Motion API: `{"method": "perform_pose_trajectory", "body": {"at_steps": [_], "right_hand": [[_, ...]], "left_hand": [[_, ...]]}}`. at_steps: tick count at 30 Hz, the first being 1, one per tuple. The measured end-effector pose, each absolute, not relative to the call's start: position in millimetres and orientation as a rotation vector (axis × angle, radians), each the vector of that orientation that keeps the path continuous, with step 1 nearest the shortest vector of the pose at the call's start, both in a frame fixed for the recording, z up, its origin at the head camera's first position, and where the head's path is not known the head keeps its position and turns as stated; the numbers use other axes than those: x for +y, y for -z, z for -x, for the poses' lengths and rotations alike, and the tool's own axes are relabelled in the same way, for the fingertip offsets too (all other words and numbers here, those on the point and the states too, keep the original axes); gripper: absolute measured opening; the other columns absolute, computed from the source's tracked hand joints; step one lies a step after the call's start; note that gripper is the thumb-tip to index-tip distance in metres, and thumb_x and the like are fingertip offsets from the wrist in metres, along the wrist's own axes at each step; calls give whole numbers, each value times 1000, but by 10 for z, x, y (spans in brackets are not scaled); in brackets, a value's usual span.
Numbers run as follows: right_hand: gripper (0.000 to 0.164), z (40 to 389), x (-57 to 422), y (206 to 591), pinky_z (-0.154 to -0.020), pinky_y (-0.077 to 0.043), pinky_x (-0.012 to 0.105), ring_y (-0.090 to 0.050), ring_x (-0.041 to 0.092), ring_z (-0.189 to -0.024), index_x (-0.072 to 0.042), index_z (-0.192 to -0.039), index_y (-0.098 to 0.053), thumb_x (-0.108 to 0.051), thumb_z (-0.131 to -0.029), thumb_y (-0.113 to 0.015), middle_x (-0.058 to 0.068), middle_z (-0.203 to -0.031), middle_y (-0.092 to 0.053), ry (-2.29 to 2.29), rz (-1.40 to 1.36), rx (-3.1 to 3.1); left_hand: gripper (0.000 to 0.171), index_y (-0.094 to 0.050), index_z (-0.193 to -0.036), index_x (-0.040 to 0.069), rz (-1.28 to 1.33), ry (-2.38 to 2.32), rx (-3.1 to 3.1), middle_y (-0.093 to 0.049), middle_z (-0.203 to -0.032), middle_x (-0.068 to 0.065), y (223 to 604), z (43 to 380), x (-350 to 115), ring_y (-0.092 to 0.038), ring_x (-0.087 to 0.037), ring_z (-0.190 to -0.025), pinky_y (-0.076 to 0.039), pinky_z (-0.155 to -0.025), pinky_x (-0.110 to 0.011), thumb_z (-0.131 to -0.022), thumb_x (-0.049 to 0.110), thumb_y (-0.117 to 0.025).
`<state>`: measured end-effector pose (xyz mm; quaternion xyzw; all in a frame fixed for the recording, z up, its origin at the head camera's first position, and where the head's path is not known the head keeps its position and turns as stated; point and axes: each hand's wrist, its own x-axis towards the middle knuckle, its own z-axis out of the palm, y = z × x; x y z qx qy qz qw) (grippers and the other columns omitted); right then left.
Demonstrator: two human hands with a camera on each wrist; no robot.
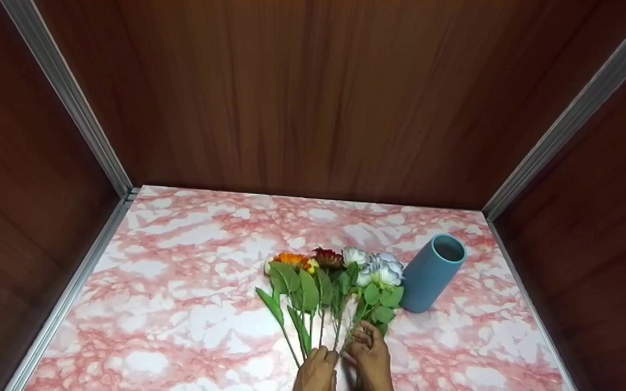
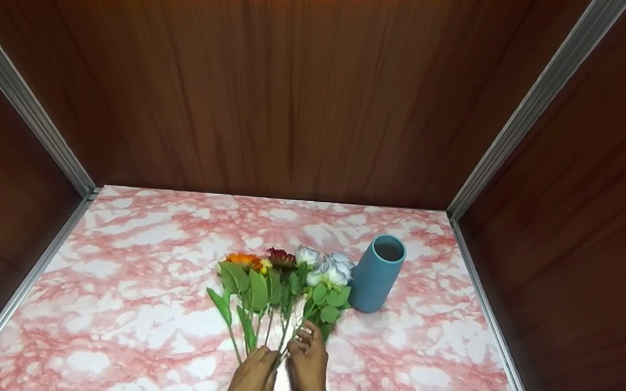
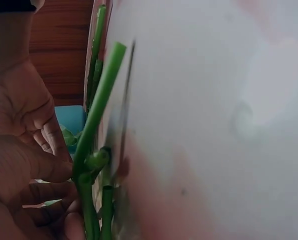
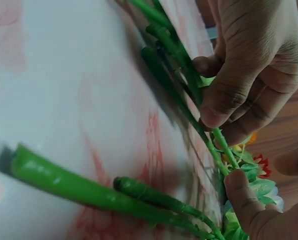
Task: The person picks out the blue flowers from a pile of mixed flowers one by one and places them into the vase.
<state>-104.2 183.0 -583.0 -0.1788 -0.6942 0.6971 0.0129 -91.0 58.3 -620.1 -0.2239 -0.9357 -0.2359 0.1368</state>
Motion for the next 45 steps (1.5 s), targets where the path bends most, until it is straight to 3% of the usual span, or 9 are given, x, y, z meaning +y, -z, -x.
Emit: {"method": "perform_pose_trajectory", "body": {"at_steps": [10,19,35,45], "right_hand": [[63,1071,1851,5750,-74,-48,45,-57,29,-92,-1,-137,-24,1,-80,-52,29,-118,-45,-2256,580,-2075],[59,1096,1882,5702,-73,-49,45,-60,29,-87,5,-137,-24,3,-82,-48,31,-115,-47,-2241,504,-2086],[49,1174,1988,5655,-72,-50,35,-63,23,-78,17,-127,-34,0,-85,-52,24,-91,-62,-2102,357,-2184],[45,1236,2058,5608,-72,-50,36,-61,29,-87,15,-125,-39,-14,-92,-48,28,-104,-58,-2051,391,-2269]], "left_hand": [[29,-62,-98,7,627,1043,-2840,-57,-75,1,6084,962,588,-56,-15,-68,-43,-57,-28,-70,-2,-62],[32,-62,-101,5,631,1122,-2756,-63,-79,-2,6069,966,578,-61,-14,-69,-45,-57,-27,-70,-3,-65],[35,-60,-105,8,648,1239,-2813,-57,-67,6,5997,953,552,-54,-6,-59,-42,-53,-26,-71,2,-65],[32,-59,-106,5,674,1399,-2860,-50,-60,10,5971,946,557,-44,-1,-52,-38,-48,-23,-74,1,-60]]}}
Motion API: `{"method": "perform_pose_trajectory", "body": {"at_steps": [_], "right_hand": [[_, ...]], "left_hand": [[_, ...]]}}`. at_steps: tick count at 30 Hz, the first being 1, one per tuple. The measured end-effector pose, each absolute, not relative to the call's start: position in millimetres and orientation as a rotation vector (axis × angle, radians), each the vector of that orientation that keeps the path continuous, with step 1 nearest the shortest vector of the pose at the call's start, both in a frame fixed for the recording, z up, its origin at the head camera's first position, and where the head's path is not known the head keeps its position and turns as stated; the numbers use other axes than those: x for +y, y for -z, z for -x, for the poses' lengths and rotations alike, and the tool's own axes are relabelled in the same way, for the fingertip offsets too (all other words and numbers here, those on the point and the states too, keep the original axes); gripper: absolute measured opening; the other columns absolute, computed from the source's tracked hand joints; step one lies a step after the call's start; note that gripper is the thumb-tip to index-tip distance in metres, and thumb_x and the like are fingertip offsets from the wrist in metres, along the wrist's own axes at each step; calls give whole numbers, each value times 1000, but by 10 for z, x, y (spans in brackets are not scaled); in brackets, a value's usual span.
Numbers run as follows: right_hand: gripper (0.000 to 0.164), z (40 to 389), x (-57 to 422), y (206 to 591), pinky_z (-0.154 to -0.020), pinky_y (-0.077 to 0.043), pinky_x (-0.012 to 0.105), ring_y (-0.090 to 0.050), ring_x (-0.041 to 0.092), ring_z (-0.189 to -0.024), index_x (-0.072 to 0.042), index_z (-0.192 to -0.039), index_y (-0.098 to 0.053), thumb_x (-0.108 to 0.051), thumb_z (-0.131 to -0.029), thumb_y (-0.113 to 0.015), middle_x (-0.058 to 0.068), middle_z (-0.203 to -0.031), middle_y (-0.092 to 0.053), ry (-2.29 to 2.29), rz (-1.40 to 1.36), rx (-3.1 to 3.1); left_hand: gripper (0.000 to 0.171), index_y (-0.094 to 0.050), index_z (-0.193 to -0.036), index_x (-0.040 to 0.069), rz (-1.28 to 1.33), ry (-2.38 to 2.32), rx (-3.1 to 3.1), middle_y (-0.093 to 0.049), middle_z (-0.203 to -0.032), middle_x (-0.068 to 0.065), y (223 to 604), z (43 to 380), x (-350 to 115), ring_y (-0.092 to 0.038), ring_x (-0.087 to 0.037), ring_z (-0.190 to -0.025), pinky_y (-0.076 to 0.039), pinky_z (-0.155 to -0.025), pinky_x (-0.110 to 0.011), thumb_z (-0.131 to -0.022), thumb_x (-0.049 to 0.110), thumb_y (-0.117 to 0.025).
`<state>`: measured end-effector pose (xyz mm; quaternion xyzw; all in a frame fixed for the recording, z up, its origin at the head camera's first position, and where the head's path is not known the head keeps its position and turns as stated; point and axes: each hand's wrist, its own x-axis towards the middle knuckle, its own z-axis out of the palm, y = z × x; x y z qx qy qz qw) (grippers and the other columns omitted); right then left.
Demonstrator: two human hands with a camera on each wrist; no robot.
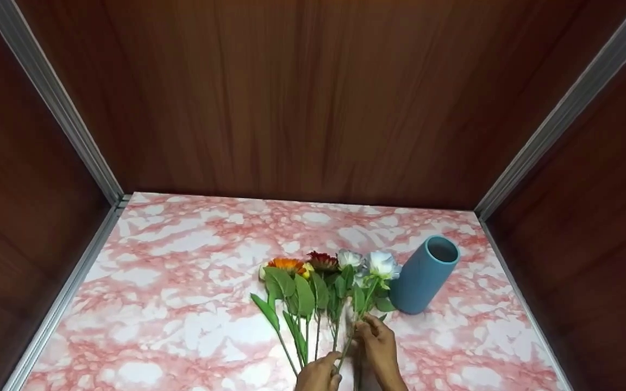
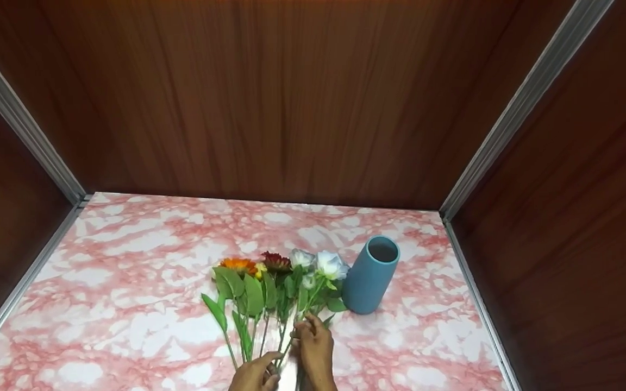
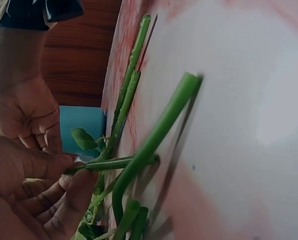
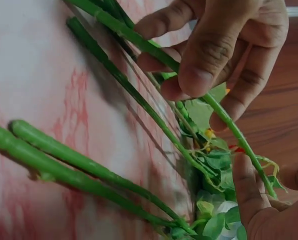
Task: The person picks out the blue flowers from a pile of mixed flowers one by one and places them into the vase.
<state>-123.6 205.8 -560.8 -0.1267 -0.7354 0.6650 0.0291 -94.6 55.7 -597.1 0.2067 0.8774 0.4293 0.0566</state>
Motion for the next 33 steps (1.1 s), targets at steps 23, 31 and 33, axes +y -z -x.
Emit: {"method": "perform_pose_trajectory", "body": {"at_steps": [23,31,33], "right_hand": [[44,1277,2127,5493,-64,-51,34,-63,26,-76,16,-122,-41,-3,-85,-55,27,-101,-59,-2064,381,-2213],[44,1292,2140,5393,-60,-52,35,-63,24,-76,15,-124,-41,-4,-86,-54,25,-101,-59,-2032,364,-2249],[43,1293,2139,5369,-58,-52,36,-64,25,-75,15,-123,-41,-3,-86,-53,24,-100,-59,-2036,360,-2242]], "left_hand": [[28,-60,-104,6,-687,-1249,2749,-57,-65,8,5876,927,590,-53,-4,-56,-41,-50,-25,-76,9,-62],[29,-59,-104,4,-716,-1334,2762,-57,-63,7,5851,917,617,-52,-3,-54,-41,-50,-23,-76,7,-62],[28,-59,-104,3,-707,-1351,2748,-57,-62,7,5837,918,626,-51,-2,-54,-41,-50,-23,-76,6,-62]]}}
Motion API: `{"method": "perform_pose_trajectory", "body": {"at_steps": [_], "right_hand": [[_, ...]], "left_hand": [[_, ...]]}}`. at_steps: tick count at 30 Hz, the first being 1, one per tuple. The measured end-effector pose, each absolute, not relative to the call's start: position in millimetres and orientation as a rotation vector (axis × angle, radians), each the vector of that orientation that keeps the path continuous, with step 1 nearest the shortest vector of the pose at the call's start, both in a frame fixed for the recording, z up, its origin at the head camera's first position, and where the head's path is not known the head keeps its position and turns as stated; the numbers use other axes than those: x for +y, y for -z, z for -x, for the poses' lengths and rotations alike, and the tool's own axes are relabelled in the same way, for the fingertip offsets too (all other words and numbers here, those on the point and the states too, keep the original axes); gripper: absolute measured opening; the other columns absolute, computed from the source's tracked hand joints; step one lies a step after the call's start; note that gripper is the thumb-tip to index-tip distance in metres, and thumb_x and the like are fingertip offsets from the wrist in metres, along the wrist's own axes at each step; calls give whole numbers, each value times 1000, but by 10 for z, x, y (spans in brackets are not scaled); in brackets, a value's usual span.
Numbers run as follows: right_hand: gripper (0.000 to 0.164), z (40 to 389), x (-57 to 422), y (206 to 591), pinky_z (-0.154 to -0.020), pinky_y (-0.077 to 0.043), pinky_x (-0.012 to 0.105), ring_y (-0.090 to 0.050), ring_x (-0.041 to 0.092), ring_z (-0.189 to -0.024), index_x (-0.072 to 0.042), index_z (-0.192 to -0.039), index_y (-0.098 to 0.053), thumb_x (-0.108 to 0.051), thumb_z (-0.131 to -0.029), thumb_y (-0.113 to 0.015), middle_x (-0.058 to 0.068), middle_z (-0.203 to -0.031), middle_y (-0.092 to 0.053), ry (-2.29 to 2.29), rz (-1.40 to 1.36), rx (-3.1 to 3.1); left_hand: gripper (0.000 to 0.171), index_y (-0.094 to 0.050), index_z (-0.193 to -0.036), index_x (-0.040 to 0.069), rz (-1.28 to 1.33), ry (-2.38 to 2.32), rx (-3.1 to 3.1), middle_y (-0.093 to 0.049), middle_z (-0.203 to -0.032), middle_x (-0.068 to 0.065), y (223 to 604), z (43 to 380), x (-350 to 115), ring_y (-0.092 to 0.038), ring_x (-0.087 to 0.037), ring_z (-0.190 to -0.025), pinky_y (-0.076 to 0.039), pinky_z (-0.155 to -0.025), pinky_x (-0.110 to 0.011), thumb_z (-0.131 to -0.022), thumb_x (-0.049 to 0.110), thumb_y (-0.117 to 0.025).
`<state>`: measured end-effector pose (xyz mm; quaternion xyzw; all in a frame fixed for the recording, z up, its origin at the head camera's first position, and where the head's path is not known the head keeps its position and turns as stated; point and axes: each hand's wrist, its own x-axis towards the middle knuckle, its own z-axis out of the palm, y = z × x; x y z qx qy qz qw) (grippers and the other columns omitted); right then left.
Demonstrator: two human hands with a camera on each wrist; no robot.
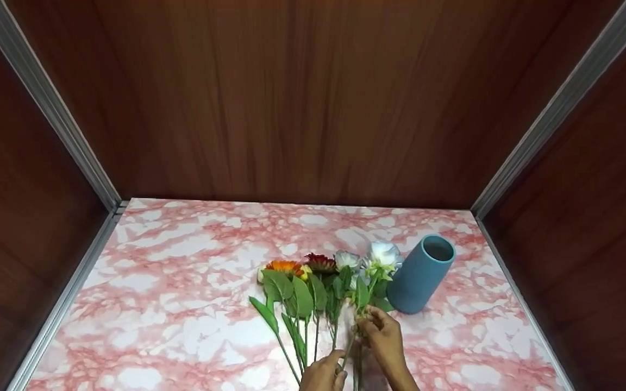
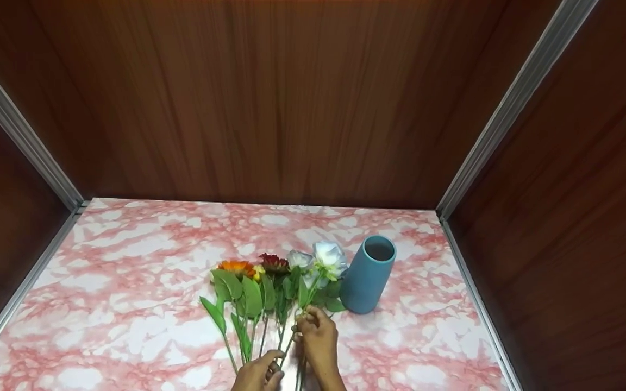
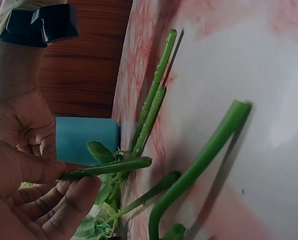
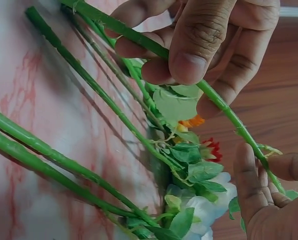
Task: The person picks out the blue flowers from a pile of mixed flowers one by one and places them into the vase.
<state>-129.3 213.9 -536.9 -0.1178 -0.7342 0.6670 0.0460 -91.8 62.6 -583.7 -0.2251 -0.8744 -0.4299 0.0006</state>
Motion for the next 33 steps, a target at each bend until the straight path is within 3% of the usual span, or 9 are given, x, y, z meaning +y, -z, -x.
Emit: {"method": "perform_pose_trajectory", "body": {"at_steps": [14,21,33], "right_hand": [[38,1304,2166,5245,-57,-52,37,-63,28,-79,12,-119,-45,-3,-85,-54,24,-102,-56,-2044,375,-2197],[36,1309,2189,5156,-63,-51,44,-60,25,-81,11,-117,-47,-1,-83,-55,23,-101,-55,-2054,388,-2153],[34,1296,2269,4973,-58,-52,34,-62,22,-67,13,-116,-44,1,-86,-51,17,-94,-59,-2074,329,-2088]], "left_hand": [[26,-59,-103,5,731,1367,-2691,-58,-65,6,5756,953,652,-52,-2,-55,-41,-50,-22,-77,6,-64],[25,-59,-102,9,710,1355,-2679,-60,-67,6,5663,965,680,-54,-4,-57,-42,-51,-23,-78,7,-65],[26,-60,-99,12,722,1265,-2565,-60,-68,8,5555,1008,775,-54,-2,-57,-41,-51,-21,-75,5,-65]]}}
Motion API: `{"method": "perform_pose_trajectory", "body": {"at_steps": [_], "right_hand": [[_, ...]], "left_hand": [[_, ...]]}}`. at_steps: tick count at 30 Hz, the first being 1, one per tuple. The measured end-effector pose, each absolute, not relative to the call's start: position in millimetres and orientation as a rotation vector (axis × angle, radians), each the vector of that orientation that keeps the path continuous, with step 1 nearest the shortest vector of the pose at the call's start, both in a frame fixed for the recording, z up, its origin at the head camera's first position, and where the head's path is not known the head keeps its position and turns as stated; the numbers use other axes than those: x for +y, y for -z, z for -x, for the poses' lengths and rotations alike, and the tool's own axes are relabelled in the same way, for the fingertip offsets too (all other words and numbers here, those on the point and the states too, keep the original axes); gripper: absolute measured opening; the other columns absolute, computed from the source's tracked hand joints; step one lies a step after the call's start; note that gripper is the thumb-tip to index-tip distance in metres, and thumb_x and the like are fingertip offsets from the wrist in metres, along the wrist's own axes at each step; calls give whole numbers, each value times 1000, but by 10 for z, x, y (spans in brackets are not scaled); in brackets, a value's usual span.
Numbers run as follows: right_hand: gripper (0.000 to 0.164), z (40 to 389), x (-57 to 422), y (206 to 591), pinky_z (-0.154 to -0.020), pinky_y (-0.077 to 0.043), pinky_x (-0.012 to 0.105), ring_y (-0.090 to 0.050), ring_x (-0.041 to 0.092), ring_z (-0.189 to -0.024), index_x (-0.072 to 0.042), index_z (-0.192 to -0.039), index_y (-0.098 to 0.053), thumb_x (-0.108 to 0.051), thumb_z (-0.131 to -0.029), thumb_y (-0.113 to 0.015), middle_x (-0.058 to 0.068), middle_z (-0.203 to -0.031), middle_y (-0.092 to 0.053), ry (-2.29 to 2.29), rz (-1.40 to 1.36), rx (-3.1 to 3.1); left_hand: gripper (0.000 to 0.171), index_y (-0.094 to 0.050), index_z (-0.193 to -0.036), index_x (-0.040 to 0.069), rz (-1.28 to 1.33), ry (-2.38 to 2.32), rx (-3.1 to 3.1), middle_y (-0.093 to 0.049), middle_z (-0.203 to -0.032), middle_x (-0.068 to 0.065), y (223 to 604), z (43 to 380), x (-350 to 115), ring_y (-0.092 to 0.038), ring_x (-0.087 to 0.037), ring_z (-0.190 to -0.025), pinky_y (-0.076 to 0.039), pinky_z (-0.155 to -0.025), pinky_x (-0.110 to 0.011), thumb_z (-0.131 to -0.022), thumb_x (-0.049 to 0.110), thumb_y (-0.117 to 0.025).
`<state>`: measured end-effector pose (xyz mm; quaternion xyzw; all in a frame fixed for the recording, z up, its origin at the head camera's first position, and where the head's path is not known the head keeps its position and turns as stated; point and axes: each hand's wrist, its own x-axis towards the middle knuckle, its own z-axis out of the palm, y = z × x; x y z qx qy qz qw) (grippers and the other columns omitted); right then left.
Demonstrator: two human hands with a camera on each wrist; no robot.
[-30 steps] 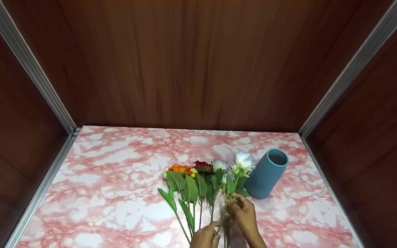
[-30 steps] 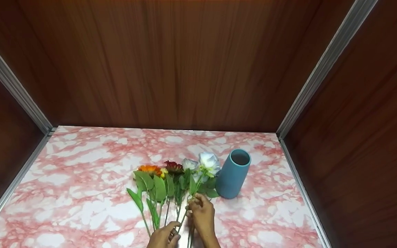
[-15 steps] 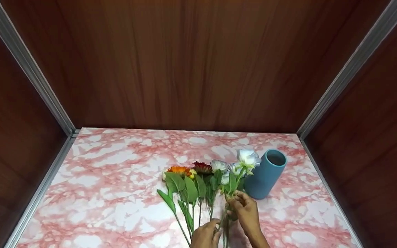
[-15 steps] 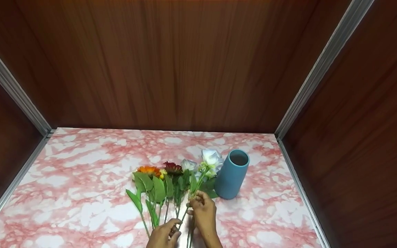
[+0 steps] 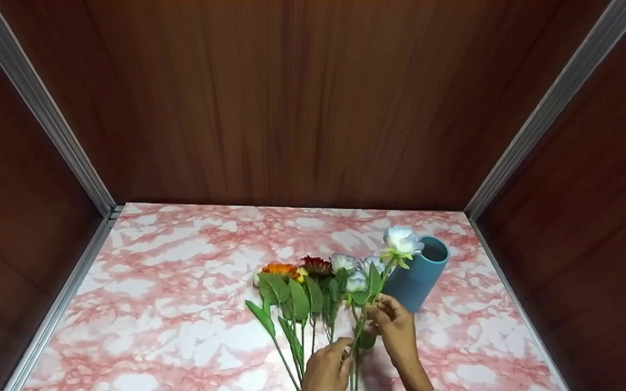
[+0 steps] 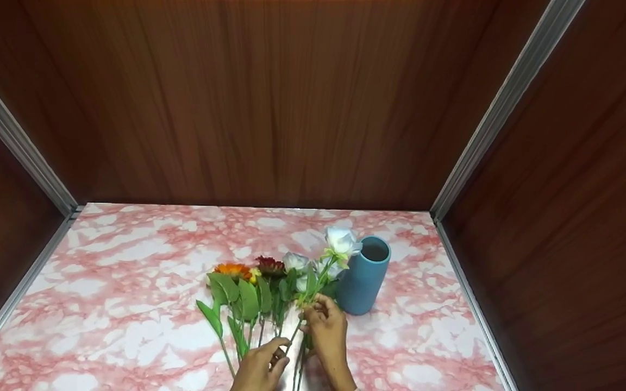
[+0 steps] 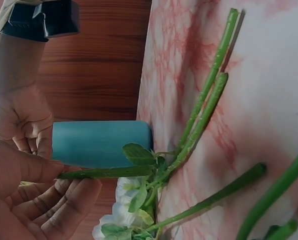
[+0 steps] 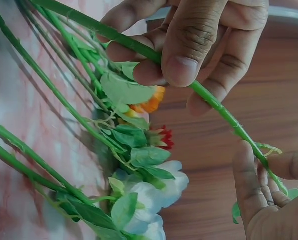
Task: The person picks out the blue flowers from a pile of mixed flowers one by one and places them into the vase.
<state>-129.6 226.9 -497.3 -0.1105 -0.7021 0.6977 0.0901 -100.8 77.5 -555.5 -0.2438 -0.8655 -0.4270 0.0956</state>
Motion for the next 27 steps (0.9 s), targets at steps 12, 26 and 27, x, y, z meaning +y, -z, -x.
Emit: {"method": "perform_pose_trajectory", "body": {"at_steps": [12,26,27], "right_hand": [[32,1320,2297,4915,-59,-52,35,-61,29,-79,12,-115,-46,2,-85,-52,19,-96,-57,-2026,349,-2085],[30,1337,2342,4872,-59,-52,37,-63,32,-77,9,-113,-49,3,-84,-52,22,-98,-58,-2032,326,-2051],[29,1340,2345,4868,-59,-52,38,-63,32,-77,9,-112,-49,3,-84,-52,22,-98,-58,-2033,328,-2047]], "left_hand": [[26,-61,-100,11,710,1220,-2526,-60,-70,7,5511,1037,828,-55,-4,-58,-41,-51,-22,-74,7,-66],[25,-61,-99,10,734,1192,-2474,-62,-75,4,5466,1062,874,-58,-6,-62,-42,-52,-20,-75,7,-67],[25,-62,-98,10,729,1183,-2466,-63,-75,4,5466,1064,880,-58,-6,-62,-42,-52,-20,-75,7,-68]]}}
